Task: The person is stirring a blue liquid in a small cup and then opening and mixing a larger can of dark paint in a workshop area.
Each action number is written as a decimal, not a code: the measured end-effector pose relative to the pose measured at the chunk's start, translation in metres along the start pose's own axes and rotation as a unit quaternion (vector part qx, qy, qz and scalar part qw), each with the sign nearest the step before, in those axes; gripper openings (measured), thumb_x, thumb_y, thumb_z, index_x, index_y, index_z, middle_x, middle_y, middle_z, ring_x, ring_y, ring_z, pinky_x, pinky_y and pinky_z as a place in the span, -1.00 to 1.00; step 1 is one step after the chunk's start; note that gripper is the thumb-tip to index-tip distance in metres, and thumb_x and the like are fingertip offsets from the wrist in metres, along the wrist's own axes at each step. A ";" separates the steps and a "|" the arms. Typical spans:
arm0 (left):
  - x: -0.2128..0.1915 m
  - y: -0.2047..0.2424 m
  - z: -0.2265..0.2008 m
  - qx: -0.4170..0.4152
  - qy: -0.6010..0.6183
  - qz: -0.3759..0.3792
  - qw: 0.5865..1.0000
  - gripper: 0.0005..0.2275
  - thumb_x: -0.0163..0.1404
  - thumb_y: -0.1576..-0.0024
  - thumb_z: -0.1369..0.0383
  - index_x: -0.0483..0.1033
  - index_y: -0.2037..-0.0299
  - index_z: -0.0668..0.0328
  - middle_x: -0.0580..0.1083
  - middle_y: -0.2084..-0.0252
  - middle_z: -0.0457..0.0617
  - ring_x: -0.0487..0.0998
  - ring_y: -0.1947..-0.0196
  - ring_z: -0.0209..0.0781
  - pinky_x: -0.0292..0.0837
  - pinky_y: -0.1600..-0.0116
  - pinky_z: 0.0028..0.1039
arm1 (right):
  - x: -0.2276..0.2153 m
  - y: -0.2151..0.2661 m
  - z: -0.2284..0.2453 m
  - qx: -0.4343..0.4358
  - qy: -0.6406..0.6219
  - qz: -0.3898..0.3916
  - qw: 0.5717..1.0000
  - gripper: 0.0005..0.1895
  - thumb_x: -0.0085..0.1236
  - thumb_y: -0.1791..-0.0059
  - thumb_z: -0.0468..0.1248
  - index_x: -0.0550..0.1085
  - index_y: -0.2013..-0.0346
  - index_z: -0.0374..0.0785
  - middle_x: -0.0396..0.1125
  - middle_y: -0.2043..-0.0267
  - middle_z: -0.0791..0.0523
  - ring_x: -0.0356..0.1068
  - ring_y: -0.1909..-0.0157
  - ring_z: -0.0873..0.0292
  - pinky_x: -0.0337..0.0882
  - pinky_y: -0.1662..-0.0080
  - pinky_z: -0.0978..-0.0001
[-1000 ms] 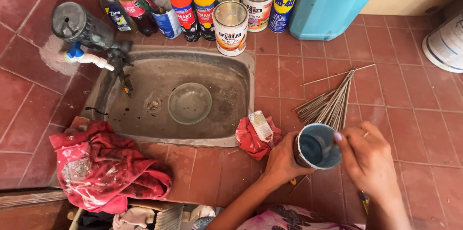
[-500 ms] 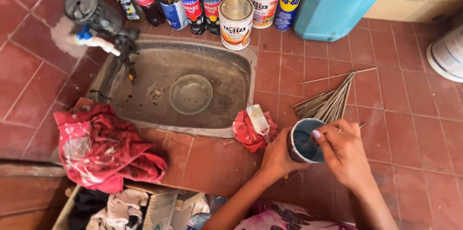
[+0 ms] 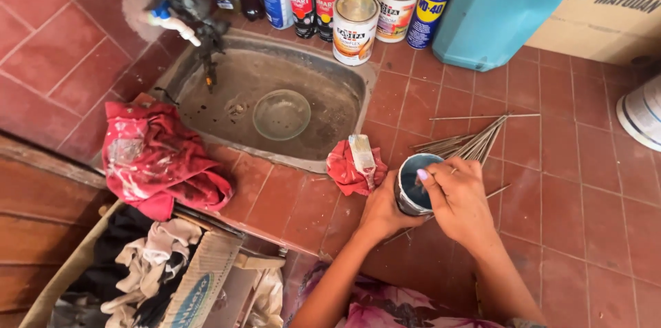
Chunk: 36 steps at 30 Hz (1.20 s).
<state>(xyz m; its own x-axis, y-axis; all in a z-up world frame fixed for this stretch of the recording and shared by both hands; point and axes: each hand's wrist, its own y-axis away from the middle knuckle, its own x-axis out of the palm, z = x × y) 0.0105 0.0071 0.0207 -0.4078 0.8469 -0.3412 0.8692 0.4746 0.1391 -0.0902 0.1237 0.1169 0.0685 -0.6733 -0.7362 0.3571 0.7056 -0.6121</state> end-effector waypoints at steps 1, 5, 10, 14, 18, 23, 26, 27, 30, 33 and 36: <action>-0.003 0.003 -0.006 0.003 -0.003 0.001 1.000 -0.14 0.34 0.34 0.14 0.25 -0.27 -0.02 0.50 -0.12 0.17 0.49 -0.20 0.29 0.37 -0.31 0.04 | 0.001 0.003 0.001 0.001 -0.017 0.004 1.000 -0.75 0.08 -0.10 -0.17 0.47 0.48 -0.06 0.41 0.58 0.23 0.47 0.18 0.16 0.26 -0.01 0.32; 0.000 0.005 -0.006 0.006 -0.007 -0.010 1.000 -0.13 0.34 0.34 0.13 0.24 -0.27 0.00 0.50 -0.11 0.19 0.49 -0.20 0.29 0.37 -0.32 0.03 | -0.004 0.001 -0.007 -0.014 0.055 -0.015 0.998 -0.78 0.08 -0.11 -0.19 0.48 0.42 -0.08 0.40 0.55 0.18 0.46 0.18 0.12 0.24 -0.01 0.25; 0.006 0.000 0.007 0.017 -0.010 -0.017 1.000 -0.14 0.35 0.36 0.09 0.25 -0.24 0.00 0.51 -0.10 0.18 0.50 -0.19 0.27 0.39 -0.29 0.04 | -0.006 -0.002 -0.006 -0.003 0.002 0.016 1.000 -0.70 0.07 -0.09 -0.15 0.44 0.54 -0.04 0.37 0.63 0.22 0.47 0.22 0.17 0.24 -0.01 0.32; 0.005 0.003 0.000 0.023 -0.011 -0.024 0.999 -0.16 0.34 0.34 0.11 0.25 -0.23 0.00 0.52 -0.06 0.19 0.51 -0.16 0.30 0.40 -0.27 0.05 | -0.010 -0.011 -0.004 -0.016 0.038 0.000 0.999 -0.76 0.08 -0.10 -0.18 0.47 0.47 -0.06 0.40 0.56 0.18 0.46 0.18 0.13 0.24 -0.02 0.27; 0.003 0.003 0.000 0.020 -0.013 -0.023 0.999 -0.18 0.34 0.33 0.11 0.25 -0.21 0.00 0.52 -0.05 0.20 0.51 -0.16 0.30 0.40 -0.25 0.06 | -0.015 -0.019 -0.012 -0.003 -0.057 0.039 0.998 -0.69 0.02 -0.10 -0.18 0.42 0.55 -0.10 0.38 0.63 0.12 0.46 0.22 0.07 0.28 0.02 0.27; 0.003 0.002 -0.005 0.008 -0.021 -0.013 1.000 -0.19 0.34 0.32 0.08 0.25 -0.19 0.00 0.52 -0.06 0.19 0.51 -0.17 0.30 0.40 -0.26 0.05 | -0.022 -0.025 -0.015 0.013 -0.049 0.014 0.999 -0.71 0.06 -0.09 -0.21 0.45 0.54 -0.09 0.37 0.61 0.14 0.45 0.18 0.08 0.29 -0.03 0.31; 0.010 -0.003 0.007 0.052 -0.055 -0.056 0.996 -0.16 0.37 0.36 0.16 0.24 -0.21 0.01 0.59 0.05 -0.04 0.62 0.03 0.06 0.41 0.01 -0.29 | -0.024 -0.024 -0.015 0.060 -0.107 0.163 0.979 -0.55 -0.20 -0.13 -0.05 0.51 0.50 -0.16 0.50 0.46 0.29 0.30 0.23 0.19 0.11 -0.15 0.20; 0.009 -0.004 0.006 0.052 -0.051 -0.054 0.996 -0.16 0.37 0.35 0.18 0.23 -0.21 0.01 0.59 0.05 -0.03 0.61 0.03 0.06 0.41 0.01 -0.30 | -0.023 -0.025 -0.017 0.049 -0.057 0.142 0.987 -0.57 -0.17 -0.13 -0.06 0.51 0.48 -0.17 0.48 0.47 0.26 0.32 0.22 0.14 0.13 -0.13 0.15; 0.008 -0.001 0.005 0.053 -0.037 -0.051 0.997 -0.17 0.36 0.35 0.17 0.25 -0.21 0.01 0.58 0.02 -0.03 0.60 0.00 0.04 0.42 0.01 -0.29 | -0.019 -0.022 -0.013 0.034 -0.027 0.107 0.993 -0.61 -0.15 -0.13 -0.08 0.49 0.45 -0.17 0.45 0.47 0.26 0.34 0.20 0.12 0.15 -0.12 0.13; 0.008 0.000 0.005 0.052 -0.033 -0.055 0.997 -0.17 0.33 0.36 0.12 0.27 -0.22 0.00 0.58 0.00 -0.03 0.60 0.01 0.03 0.44 0.03 -0.29 | -0.024 -0.017 -0.003 0.043 -0.059 0.117 0.991 -0.59 -0.16 -0.14 -0.08 0.43 0.51 -0.17 0.43 0.49 0.29 0.32 0.24 0.16 0.13 -0.13 0.18; 0.008 -0.002 0.002 0.040 -0.035 -0.057 0.997 -0.16 0.32 0.37 0.10 0.27 -0.22 -0.01 0.58 0.01 -0.02 0.60 0.02 0.06 0.46 0.03 -0.28 | -0.017 -0.012 -0.011 0.063 0.000 0.114 0.992 -0.65 -0.12 -0.12 -0.11 0.46 0.44 -0.19 0.42 0.49 0.23 0.33 0.21 0.14 0.12 -0.15 0.16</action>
<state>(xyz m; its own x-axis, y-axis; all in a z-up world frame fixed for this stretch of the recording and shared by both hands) 0.0060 0.0130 0.0157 -0.4868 0.7687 -0.4149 0.8391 0.5436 0.0227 -0.1053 0.1294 0.1335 0.1605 -0.4998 -0.8511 0.4453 0.8063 -0.3894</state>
